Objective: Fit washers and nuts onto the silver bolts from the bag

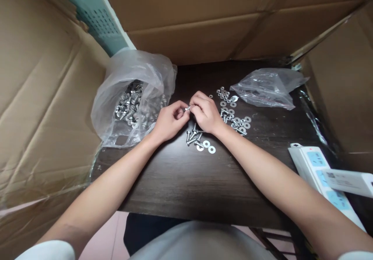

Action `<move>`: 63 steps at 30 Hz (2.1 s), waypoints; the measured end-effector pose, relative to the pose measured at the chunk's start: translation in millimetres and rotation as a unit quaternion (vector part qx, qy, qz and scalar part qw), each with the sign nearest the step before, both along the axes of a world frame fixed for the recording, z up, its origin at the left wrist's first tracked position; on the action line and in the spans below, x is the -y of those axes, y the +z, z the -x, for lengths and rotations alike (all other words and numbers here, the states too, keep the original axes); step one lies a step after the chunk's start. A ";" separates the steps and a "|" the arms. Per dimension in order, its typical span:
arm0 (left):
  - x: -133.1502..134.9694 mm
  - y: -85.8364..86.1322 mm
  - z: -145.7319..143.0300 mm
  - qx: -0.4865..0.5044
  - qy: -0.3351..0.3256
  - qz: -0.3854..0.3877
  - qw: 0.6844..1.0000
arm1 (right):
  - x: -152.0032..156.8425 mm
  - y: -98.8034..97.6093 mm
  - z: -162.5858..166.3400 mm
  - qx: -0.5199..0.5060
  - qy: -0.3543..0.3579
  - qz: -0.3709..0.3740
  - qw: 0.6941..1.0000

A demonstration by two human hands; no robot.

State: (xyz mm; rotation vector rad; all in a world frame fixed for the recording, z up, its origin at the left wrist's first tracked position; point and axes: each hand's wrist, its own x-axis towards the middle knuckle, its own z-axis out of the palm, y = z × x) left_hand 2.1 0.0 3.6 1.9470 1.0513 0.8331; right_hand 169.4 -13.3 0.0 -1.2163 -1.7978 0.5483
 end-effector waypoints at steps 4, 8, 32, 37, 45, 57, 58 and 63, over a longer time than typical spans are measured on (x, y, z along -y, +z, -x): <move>-0.1 -0.7 -0.6 0.001 -0.002 -0.010 1.000 | -2.3 -4.0 -1.3 0.022 -0.006 -0.007 1.000; -0.1 -2.1 -2.0 -0.001 0.000 -0.022 1.000 | -5.3 -8.6 -4.9 0.019 -0.007 -0.008 1.000; 1.6 -0.9 -3.3 0.013 0.020 0.003 1.000 | -4.4 -0.1 -2.8 -0.062 0.034 0.028 0.997; 1.5 1.1 -2.0 0.005 0.018 0.001 1.000 | -3.7 0.4 -1.0 -0.058 0.039 0.029 0.997; 3.6 6.4 -1.0 -0.015 0.025 -0.009 1.000 | -3.9 -0.6 0.7 -0.035 0.028 0.040 0.998; 1.1 7.1 -1.6 -0.044 0.029 -0.013 0.999 | -6.0 2.5 1.5 -0.045 0.014 0.063 0.997; 0.9 7.1 -1.5 -0.046 0.024 -0.015 0.999 | -5.8 3.2 1.1 -0.046 0.016 0.062 0.997; 0.2 7.8 -1.2 -0.050 0.016 -0.016 0.998 | -4.6 5.6 -1.1 -0.052 0.048 0.053 0.996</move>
